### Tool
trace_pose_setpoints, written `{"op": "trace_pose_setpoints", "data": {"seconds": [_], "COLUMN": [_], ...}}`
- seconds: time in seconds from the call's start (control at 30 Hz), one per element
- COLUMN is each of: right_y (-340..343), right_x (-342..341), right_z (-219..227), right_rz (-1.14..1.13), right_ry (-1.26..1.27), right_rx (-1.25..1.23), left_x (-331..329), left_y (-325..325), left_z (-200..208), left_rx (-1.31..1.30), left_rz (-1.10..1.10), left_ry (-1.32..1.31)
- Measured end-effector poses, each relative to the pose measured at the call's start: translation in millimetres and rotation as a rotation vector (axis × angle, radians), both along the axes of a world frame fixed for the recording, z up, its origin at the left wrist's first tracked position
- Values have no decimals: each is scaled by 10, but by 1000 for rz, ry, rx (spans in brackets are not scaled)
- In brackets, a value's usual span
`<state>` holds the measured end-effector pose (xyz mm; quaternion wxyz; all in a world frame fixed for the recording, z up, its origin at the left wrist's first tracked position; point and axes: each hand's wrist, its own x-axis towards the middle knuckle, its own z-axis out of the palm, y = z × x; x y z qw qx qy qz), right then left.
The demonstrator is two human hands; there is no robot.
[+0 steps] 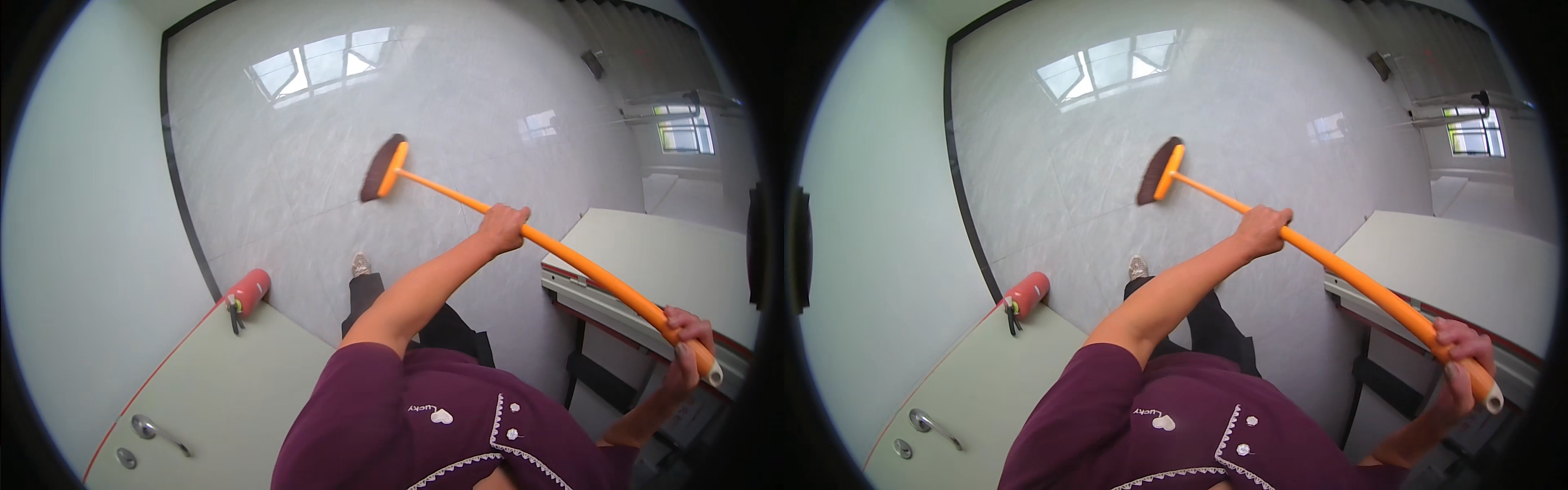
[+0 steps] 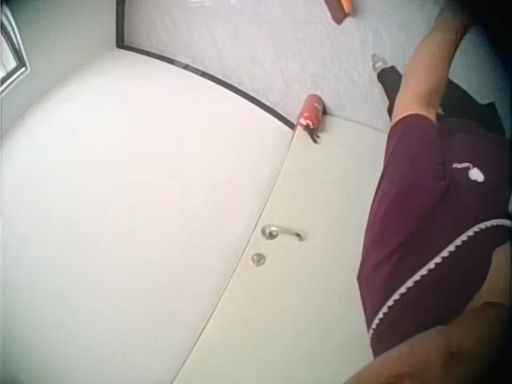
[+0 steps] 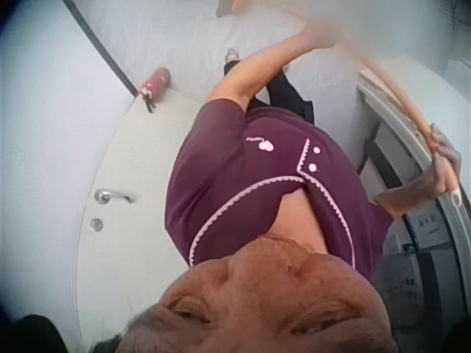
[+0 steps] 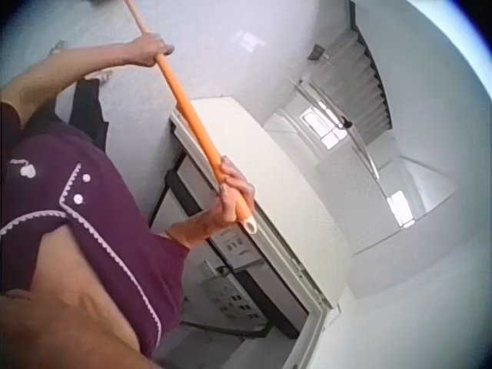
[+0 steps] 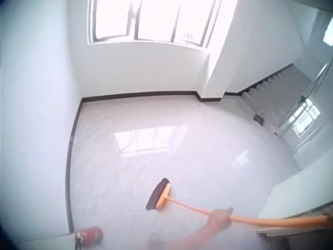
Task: The person sweeps a tiled floor in a stairwell using a long-handled broom. They move debris toward a dustpan and sweep around a fire extinguisher and along the base of the stairs.
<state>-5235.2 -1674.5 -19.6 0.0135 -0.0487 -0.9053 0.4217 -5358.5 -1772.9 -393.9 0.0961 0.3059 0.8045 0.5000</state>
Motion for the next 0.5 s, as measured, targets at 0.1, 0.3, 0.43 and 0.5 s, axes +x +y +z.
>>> {"op": "trace_pose_setpoints", "data": {"seconds": [0.1, 0.3, 0.43, 0.5], "right_y": [401, 1515, 1587, 1470], "right_x": [423, 1090, 670, 448], "right_z": [278, 294, -1057, -1673], "right_rz": [123, -123, -153, -142], "right_ry": [257, 318, 75, -78], "right_rx": [210, -151, -623, -816], "left_x": [29, 480, 484, 641], "left_y": [464, 596, 0, -376], "left_z": [436, 804, 244, -493], "left_rx": [67, -38, -457, -518], "left_rz": [-123, -233, -179, -104], "left_ry": [42, -15, -364, -291]}}
